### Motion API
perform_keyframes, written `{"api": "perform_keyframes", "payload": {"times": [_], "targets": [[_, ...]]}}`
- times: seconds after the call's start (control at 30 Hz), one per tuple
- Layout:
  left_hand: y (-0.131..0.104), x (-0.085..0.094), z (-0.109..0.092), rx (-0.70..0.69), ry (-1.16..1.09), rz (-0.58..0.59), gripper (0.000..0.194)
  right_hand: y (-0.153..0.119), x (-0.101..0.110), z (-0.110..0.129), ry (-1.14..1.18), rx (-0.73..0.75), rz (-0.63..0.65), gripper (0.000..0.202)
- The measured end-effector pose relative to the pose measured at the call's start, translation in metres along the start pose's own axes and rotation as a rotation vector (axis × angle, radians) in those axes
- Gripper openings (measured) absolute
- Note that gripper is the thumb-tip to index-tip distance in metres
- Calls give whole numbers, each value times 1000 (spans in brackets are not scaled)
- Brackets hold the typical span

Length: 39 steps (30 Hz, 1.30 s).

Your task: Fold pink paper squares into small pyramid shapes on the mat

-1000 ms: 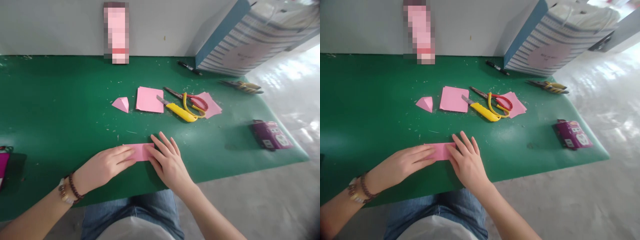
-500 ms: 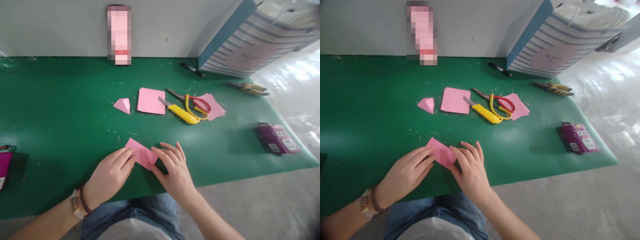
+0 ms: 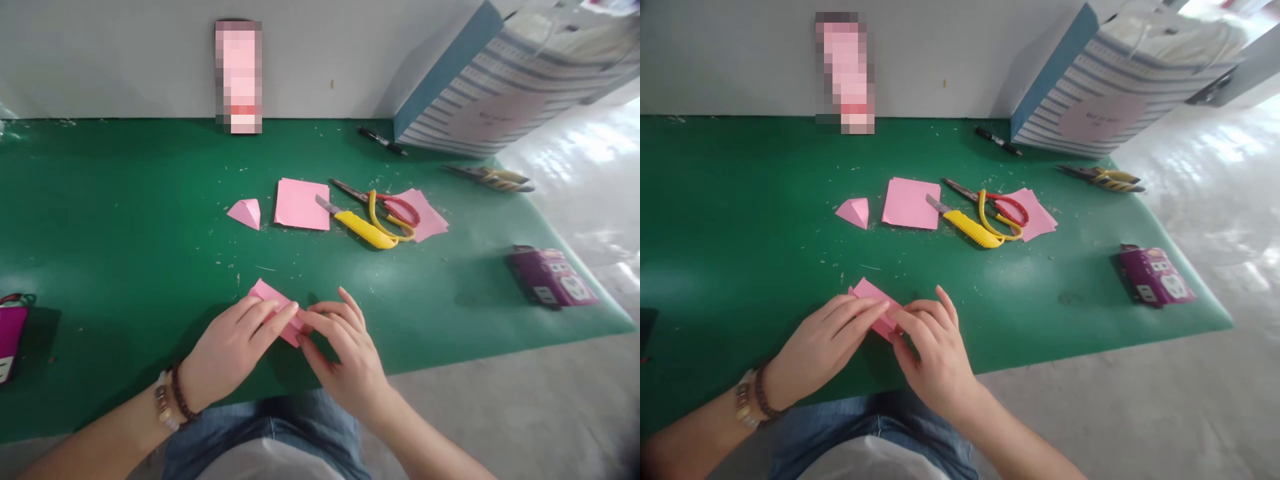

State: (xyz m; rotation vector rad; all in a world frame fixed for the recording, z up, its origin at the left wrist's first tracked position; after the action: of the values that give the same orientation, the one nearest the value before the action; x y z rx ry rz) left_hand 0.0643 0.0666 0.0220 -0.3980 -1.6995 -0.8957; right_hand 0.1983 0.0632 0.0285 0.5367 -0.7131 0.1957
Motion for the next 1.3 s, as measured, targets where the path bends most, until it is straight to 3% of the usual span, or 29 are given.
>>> {"api": "perform_keyframes", "payload": {"times": [0.3,0.8,0.93,1.1,1.3], "targets": [[-3,11,9,58,-88,-152,16,-7,-5,-1,-19,35,55,31],[-5,11,15,112,-66,-119,15,-11,-7,-15,-56,50,126,31],[-3,10,13,123,-72,-73,15,-6,-4,-12,-117,82,87,18],[-3,14,14,170,-2,-44,10,6,0,-13,-47,59,114,15],[-8,6,7,101,-153,50,19,7,-3,-9,-41,161,197,21]]}}
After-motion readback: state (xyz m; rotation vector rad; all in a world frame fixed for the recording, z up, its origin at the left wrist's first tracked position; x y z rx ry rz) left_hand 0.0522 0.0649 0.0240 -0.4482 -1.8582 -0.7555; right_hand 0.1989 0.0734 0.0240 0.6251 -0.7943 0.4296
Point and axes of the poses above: each hand's wrist, its own y-axis towards the middle knuckle, its own x-axis out of the back of the hand, z = x × y, the point moved 7 cm from there along y, towards the middle knuckle, and after that the axes turned 8 degrees about y, right-handed, at the moved point
